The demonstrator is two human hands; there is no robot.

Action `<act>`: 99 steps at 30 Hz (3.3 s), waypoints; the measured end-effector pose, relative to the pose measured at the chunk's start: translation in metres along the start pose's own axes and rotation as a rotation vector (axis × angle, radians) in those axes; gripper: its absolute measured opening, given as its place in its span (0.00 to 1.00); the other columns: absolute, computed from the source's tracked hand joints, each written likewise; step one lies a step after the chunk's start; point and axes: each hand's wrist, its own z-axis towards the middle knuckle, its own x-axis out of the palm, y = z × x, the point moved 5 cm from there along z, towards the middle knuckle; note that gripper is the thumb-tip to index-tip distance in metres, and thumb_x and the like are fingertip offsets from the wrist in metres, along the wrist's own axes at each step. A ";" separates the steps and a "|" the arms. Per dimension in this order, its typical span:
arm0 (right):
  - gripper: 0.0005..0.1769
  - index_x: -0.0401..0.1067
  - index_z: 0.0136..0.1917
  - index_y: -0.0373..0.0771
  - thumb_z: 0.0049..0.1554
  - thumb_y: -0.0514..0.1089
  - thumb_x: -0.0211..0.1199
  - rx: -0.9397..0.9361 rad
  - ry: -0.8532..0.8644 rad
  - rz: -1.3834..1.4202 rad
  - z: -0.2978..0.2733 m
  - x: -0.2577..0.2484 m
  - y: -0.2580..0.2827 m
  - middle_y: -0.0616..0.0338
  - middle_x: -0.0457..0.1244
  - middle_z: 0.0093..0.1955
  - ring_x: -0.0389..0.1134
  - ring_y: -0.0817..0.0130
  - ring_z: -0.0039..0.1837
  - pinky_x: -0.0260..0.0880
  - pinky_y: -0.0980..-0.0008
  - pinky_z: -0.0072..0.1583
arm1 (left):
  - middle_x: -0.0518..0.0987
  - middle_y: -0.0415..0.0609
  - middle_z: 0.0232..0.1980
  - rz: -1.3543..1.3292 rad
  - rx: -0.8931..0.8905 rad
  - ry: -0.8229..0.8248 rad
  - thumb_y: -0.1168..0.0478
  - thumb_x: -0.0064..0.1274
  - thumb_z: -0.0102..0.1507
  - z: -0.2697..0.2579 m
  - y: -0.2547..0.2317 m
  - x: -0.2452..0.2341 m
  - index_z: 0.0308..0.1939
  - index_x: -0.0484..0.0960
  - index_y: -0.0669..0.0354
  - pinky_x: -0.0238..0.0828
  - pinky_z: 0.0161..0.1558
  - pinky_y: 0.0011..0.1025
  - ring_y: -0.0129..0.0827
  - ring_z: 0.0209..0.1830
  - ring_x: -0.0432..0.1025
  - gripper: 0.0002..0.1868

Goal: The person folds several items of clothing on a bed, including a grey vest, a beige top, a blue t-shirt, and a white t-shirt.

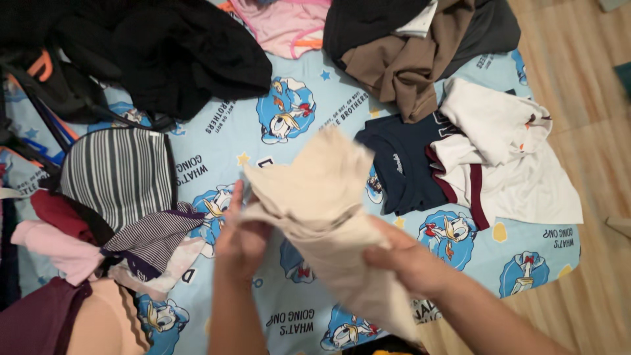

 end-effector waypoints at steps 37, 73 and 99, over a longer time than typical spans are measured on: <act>0.10 0.77 0.53 0.39 0.62 0.46 0.63 -0.511 -0.525 -0.787 0.055 -0.030 0.048 0.64 0.71 0.46 0.70 0.76 0.47 0.70 0.73 0.49 | 0.80 0.61 0.42 1.581 0.156 -0.650 0.50 0.67 0.59 0.006 -0.041 -0.030 0.45 0.84 0.66 0.69 0.47 0.40 0.48 0.42 0.72 0.23; 0.22 0.69 0.62 0.39 0.59 0.48 0.69 -0.712 -1.231 -0.669 -0.065 -0.193 0.119 0.58 0.64 0.52 0.65 0.72 0.51 0.67 0.71 0.50 | 0.77 0.66 0.49 1.668 0.160 -0.581 0.59 0.61 0.56 -0.008 0.021 0.008 0.46 0.89 0.51 0.71 0.54 0.41 0.55 0.50 0.73 0.14; 0.17 0.77 0.57 0.35 0.56 0.31 0.55 -0.679 -0.822 -0.446 -0.069 -0.030 0.023 0.58 0.70 0.42 0.67 0.74 0.40 0.70 0.71 0.43 | 0.80 0.56 0.45 1.497 0.571 0.229 0.66 0.54 0.61 -0.017 0.065 0.246 0.42 0.80 0.62 0.71 0.51 0.43 0.54 0.49 0.74 0.06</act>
